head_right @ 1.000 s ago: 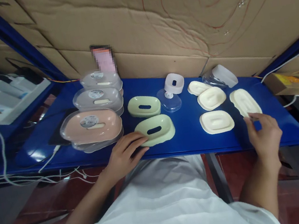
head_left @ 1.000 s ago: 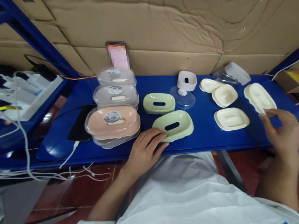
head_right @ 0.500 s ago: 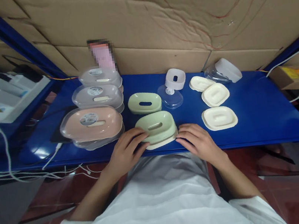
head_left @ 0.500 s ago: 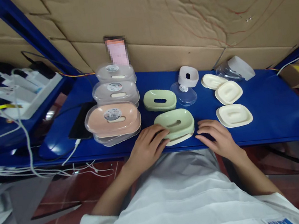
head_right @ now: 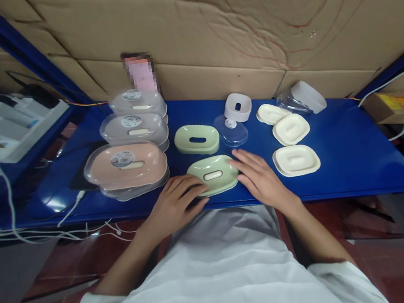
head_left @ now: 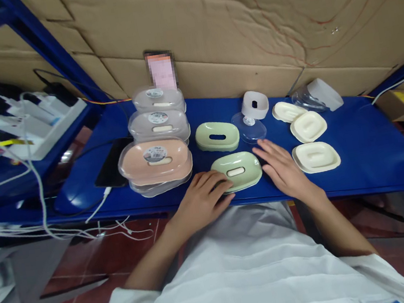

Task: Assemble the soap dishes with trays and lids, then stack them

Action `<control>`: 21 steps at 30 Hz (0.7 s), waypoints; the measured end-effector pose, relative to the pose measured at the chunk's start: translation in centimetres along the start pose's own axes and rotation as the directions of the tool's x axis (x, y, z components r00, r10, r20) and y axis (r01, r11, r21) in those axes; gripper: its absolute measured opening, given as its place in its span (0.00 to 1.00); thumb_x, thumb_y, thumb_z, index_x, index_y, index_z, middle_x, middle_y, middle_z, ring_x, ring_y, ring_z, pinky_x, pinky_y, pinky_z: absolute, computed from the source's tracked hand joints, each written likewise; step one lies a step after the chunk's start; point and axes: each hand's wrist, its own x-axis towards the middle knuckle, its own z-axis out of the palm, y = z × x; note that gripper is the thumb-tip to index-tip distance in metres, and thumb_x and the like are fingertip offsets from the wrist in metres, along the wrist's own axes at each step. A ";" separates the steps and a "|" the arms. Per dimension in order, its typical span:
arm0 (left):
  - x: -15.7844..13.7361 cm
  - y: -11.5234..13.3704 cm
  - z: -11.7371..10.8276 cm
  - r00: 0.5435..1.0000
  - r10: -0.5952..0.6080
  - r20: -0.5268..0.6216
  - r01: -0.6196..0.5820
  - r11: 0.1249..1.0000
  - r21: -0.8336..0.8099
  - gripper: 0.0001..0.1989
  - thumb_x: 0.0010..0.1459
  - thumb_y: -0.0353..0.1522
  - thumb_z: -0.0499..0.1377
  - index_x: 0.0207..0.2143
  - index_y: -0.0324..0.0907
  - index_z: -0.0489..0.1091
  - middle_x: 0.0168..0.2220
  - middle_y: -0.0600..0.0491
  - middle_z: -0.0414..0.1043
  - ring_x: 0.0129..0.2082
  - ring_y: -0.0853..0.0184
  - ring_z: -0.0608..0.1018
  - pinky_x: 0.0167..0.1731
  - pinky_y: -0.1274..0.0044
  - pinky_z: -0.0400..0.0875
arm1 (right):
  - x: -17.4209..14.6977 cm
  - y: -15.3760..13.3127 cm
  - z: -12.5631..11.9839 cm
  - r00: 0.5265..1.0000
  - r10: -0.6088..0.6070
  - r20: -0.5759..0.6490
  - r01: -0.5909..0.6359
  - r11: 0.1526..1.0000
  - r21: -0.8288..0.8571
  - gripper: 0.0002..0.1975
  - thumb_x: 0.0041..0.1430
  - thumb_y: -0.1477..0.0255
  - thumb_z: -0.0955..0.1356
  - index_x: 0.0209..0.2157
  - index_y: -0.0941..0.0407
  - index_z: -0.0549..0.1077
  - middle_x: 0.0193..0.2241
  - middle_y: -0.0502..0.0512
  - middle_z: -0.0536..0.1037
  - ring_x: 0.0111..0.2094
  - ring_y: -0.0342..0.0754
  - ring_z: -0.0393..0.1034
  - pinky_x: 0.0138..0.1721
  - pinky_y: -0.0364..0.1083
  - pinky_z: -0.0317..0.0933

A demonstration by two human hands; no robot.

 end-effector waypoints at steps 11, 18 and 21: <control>-0.4 -0.1 0.2 0.999 -0.032 -0.012 0.032 0.999 -0.019 0.07 0.71 0.32 0.63 0.50 0.43 0.74 0.49 0.47 0.79 0.51 0.58 0.79 0.53 0.65 0.73 | 1.1 0.9 1.4 0.976 0.211 -0.051 -0.217 0.932 -0.292 0.28 0.80 0.62 0.55 0.75 0.53 0.60 0.75 0.63 0.62 0.77 0.62 0.51 0.74 0.68 0.47; -0.2 0.0 -0.1 0.999 -0.032 -0.005 0.032 0.999 -0.020 0.07 0.71 0.31 0.63 0.50 0.42 0.74 0.50 0.46 0.80 0.52 0.58 0.79 0.53 0.65 0.74 | 1.6 0.1 1.4 0.955 0.274 -0.113 -0.296 0.901 -0.318 0.28 0.78 0.56 0.59 0.69 0.55 0.67 0.64 0.69 0.73 0.67 0.66 0.64 0.70 0.70 0.52; -0.3 -0.1 0.0 0.999 -0.038 -0.008 0.038 0.999 -0.035 0.07 0.70 0.31 0.64 0.50 0.42 0.74 0.50 0.46 0.79 0.52 0.58 0.79 0.53 0.65 0.75 | 1.3 0.4 1.2 0.931 0.323 -0.172 -0.357 0.902 -0.242 0.30 0.75 0.51 0.63 0.68 0.54 0.69 0.65 0.70 0.70 0.67 0.71 0.64 0.65 0.72 0.59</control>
